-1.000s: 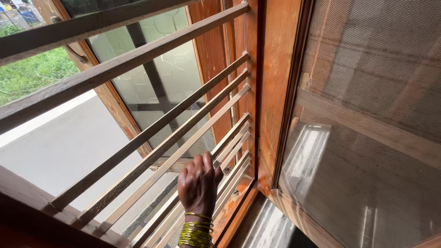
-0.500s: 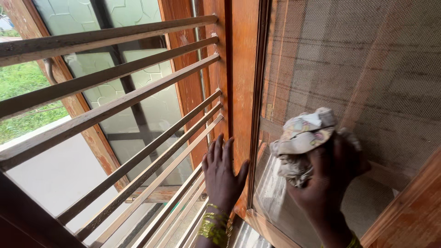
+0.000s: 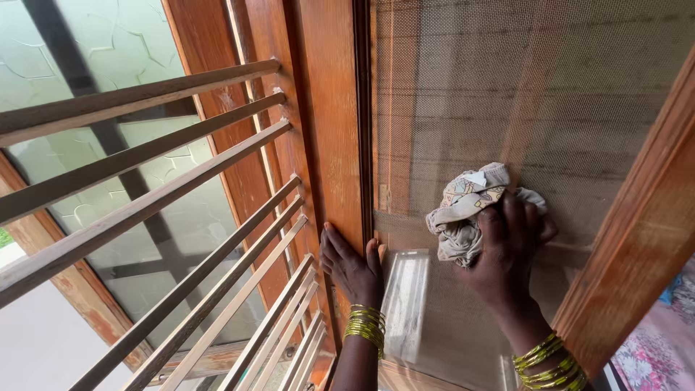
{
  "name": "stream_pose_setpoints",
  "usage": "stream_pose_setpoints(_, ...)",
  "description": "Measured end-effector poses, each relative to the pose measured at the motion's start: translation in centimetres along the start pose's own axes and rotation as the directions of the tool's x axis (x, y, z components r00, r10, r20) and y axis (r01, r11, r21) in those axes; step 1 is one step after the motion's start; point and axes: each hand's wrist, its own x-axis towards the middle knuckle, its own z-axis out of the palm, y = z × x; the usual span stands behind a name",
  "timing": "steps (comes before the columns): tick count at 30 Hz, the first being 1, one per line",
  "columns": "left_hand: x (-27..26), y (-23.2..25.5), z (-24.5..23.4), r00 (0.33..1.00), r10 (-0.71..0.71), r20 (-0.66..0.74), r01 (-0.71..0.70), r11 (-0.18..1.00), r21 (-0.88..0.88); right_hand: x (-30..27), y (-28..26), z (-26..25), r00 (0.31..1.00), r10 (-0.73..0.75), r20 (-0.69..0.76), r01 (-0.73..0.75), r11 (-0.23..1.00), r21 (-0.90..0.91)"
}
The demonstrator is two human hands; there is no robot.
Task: The person wipes the metal bars and wooden frame of a window using a cloth. They dip the cloth into a bucket of water on the floor to wet it, then continue wiping the window frame and mesh screen. The person also wipes the floor near the window base.
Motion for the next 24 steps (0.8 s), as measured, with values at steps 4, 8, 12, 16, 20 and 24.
stream_pose_setpoints(4,-0.5,0.1,1.9,0.993,0.031,-0.115,-0.018,0.993,0.115,0.5,2.1,2.2,0.999,-0.028,-0.019,0.029,0.999,0.038)
stream_pose_setpoints(8,-1.0,0.2,2.6,0.987,0.049,-0.153,-0.025,0.988,0.15,1.1,3.1,3.4,1.0,-0.017,0.009,0.017,0.998,0.068)
stream_pose_setpoints(12,-0.7,0.4,3.1,0.976,0.089,-0.199,-0.051,0.981,0.189,3.1,2.8,3.9,0.993,-0.047,-0.111,0.068,0.978,0.196)
stream_pose_setpoints(16,-1.0,0.4,3.4,0.972,0.099,-0.213,-0.05,0.973,0.224,6.4,1.6,3.2,0.99,-0.077,-0.121,0.118,0.917,0.38)
stream_pose_setpoints(20,-1.0,0.2,3.5,0.975,0.099,-0.201,-0.055,0.975,0.213,9.4,-1.8,5.0,0.951,-0.274,-0.141,0.308,0.849,0.429)
stream_pose_setpoints(24,-1.3,-0.5,3.2,0.975,0.141,-0.172,-0.099,0.968,0.232,10.0,-5.5,8.3,0.848,-0.525,-0.078,0.521,0.794,0.312)
